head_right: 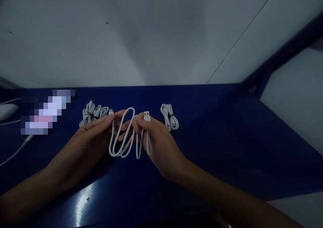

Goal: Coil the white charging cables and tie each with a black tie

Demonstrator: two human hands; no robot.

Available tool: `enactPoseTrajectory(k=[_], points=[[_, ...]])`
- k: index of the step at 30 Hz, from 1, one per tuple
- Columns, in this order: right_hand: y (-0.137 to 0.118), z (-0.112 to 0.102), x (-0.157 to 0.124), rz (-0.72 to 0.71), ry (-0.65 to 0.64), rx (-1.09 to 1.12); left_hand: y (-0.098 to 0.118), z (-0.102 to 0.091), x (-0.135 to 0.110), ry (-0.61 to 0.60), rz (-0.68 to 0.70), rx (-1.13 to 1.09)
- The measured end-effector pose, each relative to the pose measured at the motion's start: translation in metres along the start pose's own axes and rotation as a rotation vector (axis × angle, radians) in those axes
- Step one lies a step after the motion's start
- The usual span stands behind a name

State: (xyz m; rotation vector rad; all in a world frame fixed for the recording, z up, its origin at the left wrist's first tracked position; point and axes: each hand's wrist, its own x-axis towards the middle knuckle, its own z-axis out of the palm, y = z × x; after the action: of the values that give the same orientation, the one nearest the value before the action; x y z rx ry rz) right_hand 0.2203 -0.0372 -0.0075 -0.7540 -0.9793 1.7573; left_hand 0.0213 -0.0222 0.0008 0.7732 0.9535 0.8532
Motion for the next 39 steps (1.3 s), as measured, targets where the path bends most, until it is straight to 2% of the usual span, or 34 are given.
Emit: enactPoseTrajectory(k=[4,10,18,23,26,30,36,39], points=[[-0.001,0.001,0.000,-0.043,-0.049,0.040,-0.001,0.002,-0.002,0.016,-0.016,0.015],[0.001,-0.003,0.000,-0.019,-0.120,0.018,0.000,0.006,-0.002,-0.158,-0.094,-0.023],[-0.004,-0.003,-0.004,-0.058,-0.126,-0.116,0.003,0.008,-0.008,-0.216,-0.125,-0.057],[-0.008,0.003,-0.011,-0.099,-0.024,-0.324,0.001,0.006,-0.003,-0.184,-0.130,-0.081],[-0.007,0.004,-0.013,-0.197,-0.004,-0.472,0.000,0.007,-0.001,-0.153,-0.138,-0.104],[-0.003,0.002,-0.012,-0.304,0.100,-0.676,0.001,0.008,0.000,-0.167,-0.130,-0.136],[-0.003,-0.002,-0.008,-0.223,0.224,-0.687,0.004,0.004,-0.003,-0.168,-0.147,-0.156],[-0.005,-0.003,-0.006,-0.153,0.234,-0.625,0.005,0.005,-0.004,-0.138,-0.135,-0.146]])
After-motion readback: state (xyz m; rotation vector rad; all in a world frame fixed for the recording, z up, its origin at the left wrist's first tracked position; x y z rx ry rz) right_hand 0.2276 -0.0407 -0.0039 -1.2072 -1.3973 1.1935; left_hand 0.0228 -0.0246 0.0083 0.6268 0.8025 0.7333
